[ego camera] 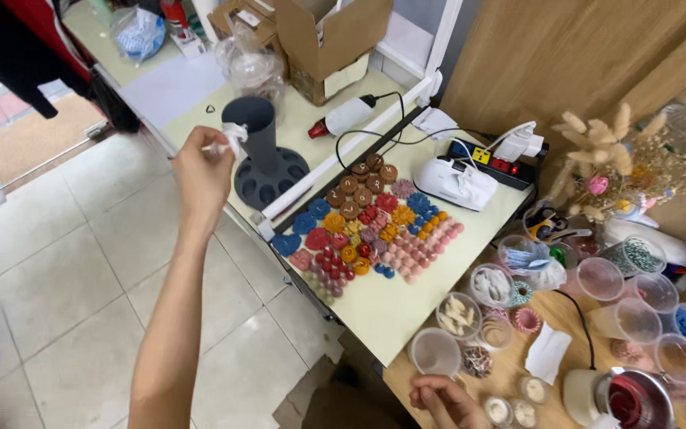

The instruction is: The person prepares a piping bag with a metal tip, fills a small candle jar, applies decorative elements with a small tool, and places a finished floral-shaped candle on a glass shelf.

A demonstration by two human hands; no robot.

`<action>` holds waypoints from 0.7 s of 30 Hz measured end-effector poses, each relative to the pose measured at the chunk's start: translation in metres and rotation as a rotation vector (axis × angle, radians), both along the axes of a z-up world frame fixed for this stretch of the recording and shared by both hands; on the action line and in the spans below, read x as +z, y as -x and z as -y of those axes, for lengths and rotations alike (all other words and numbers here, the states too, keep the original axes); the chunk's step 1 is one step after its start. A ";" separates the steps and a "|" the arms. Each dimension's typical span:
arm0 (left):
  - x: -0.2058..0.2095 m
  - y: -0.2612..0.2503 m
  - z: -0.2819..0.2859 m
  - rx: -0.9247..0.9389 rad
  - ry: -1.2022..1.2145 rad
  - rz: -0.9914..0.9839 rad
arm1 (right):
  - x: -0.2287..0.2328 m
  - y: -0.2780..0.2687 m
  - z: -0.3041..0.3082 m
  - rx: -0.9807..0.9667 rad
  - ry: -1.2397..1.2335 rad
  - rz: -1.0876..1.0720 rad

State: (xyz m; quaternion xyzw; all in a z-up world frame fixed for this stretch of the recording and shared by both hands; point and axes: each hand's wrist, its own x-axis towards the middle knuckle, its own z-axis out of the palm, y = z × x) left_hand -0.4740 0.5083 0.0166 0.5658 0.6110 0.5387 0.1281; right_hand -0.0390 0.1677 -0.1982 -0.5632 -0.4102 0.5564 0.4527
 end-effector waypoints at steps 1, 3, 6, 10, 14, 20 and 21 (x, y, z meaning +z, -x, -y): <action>-0.002 0.017 -0.034 -0.032 -0.037 -0.170 | -0.001 0.005 -0.003 -0.036 0.016 0.028; -0.013 0.040 -0.096 -0.118 0.011 -0.375 | -0.001 0.012 -0.002 -0.106 0.060 0.083; -0.040 0.049 -0.171 -0.255 0.350 -0.579 | 0.018 0.004 0.008 -0.135 0.078 0.079; -0.082 0.038 -0.250 -0.401 0.567 -0.989 | 0.041 0.019 0.022 -0.306 0.190 0.139; -0.129 0.048 -0.289 -0.488 0.654 -1.101 | 0.080 0.046 0.030 -0.429 0.199 0.146; -0.193 -0.076 -0.237 -0.470 0.713 -1.313 | 0.149 0.093 0.032 -0.500 0.247 0.214; -0.184 -0.106 -0.202 -0.477 0.676 -1.267 | 0.158 0.092 0.032 -0.488 0.283 0.212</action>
